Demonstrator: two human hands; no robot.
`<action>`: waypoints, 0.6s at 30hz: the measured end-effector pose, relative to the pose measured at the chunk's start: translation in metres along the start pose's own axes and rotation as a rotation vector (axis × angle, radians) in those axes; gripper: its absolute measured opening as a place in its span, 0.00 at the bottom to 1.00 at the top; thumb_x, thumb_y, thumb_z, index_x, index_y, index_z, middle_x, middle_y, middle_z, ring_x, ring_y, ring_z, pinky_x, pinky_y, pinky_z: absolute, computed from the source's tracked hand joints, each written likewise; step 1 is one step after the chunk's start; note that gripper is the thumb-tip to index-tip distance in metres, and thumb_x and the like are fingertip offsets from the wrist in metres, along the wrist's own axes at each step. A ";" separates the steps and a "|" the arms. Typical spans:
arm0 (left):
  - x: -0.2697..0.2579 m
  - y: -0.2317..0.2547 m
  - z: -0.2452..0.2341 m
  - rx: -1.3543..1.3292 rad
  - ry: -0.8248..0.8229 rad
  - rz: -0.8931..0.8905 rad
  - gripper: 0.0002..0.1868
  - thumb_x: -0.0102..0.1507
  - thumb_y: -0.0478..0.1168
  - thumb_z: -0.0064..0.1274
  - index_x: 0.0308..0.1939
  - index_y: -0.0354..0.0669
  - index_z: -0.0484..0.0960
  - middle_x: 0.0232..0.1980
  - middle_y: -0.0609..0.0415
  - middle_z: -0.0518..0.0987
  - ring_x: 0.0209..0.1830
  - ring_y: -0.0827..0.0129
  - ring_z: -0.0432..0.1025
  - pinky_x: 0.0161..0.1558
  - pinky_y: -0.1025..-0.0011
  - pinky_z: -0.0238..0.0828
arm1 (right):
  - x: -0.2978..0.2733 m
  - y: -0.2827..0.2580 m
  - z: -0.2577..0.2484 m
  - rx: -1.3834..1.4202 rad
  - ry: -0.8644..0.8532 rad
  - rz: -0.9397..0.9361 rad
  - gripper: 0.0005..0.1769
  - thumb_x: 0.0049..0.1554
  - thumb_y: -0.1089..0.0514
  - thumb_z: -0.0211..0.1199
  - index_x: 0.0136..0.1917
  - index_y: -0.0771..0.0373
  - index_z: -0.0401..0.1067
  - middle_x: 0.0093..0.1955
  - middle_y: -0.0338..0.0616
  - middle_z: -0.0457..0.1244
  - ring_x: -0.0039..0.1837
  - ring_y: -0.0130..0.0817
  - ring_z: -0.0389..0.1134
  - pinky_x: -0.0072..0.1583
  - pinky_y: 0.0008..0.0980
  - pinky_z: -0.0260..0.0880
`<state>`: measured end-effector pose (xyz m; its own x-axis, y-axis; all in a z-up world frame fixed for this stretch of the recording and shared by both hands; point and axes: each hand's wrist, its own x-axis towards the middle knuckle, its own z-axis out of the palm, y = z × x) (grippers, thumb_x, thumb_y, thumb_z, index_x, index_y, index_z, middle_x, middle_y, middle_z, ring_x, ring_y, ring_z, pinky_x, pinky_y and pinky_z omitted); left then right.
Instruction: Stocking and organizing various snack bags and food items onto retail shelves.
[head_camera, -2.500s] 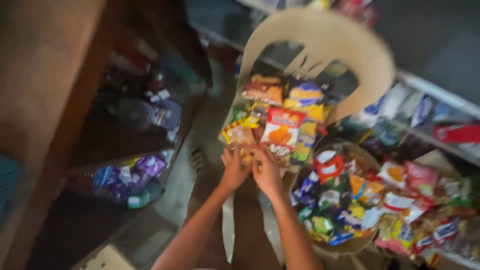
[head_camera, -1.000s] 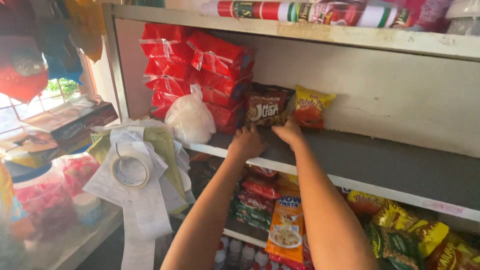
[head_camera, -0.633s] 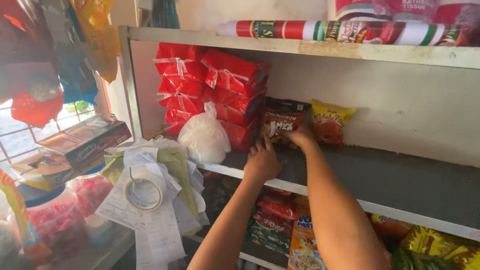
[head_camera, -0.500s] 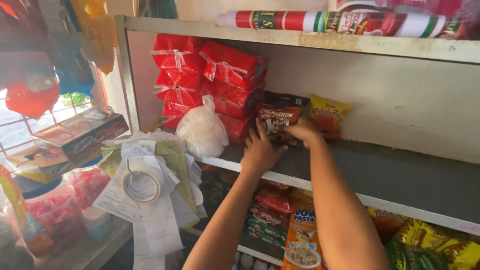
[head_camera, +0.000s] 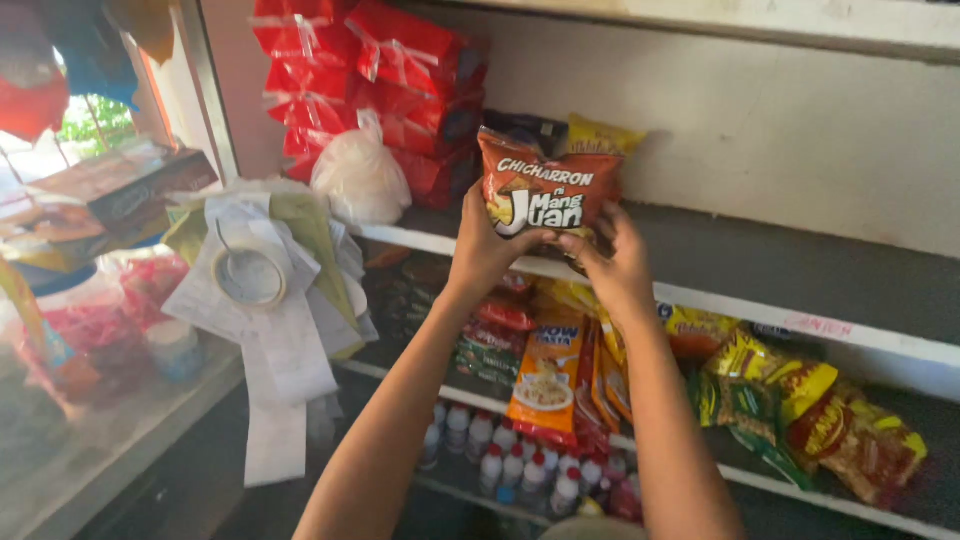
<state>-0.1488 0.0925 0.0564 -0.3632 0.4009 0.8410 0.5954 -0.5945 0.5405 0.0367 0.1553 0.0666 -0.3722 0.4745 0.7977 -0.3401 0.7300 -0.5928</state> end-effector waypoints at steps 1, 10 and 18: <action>-0.021 0.013 -0.002 0.007 -0.004 -0.026 0.57 0.47 0.50 0.79 0.71 0.36 0.61 0.66 0.39 0.73 0.67 0.50 0.73 0.65 0.58 0.70 | -0.021 -0.006 -0.003 0.006 -0.004 0.026 0.31 0.57 0.64 0.70 0.71 0.66 0.63 0.66 0.44 0.66 0.67 0.31 0.67 0.66 0.32 0.68; -0.301 0.017 -0.001 -0.412 -0.437 -0.645 0.49 0.55 0.47 0.70 0.74 0.36 0.61 0.62 0.51 0.76 0.60 0.70 0.70 0.61 0.65 0.71 | -0.289 0.009 -0.061 -0.030 0.019 0.319 0.31 0.52 0.72 0.72 0.67 0.67 0.66 0.64 0.44 0.67 0.66 0.30 0.68 0.66 0.33 0.70; -0.603 0.024 0.009 -0.385 -0.561 -1.140 0.39 0.58 0.47 0.68 0.67 0.32 0.72 0.61 0.50 0.81 0.59 0.72 0.73 0.63 0.69 0.70 | -0.608 0.067 -0.091 0.171 0.059 0.992 0.23 0.52 0.65 0.74 0.60 0.68 0.73 0.56 0.44 0.71 0.56 0.29 0.72 0.58 0.33 0.74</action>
<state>0.0910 -0.1575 -0.4377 -0.1222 0.9799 -0.1575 -0.1163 0.1435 0.9828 0.3188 -0.0391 -0.4479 -0.5126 0.8563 -0.0636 -0.0204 -0.0862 -0.9961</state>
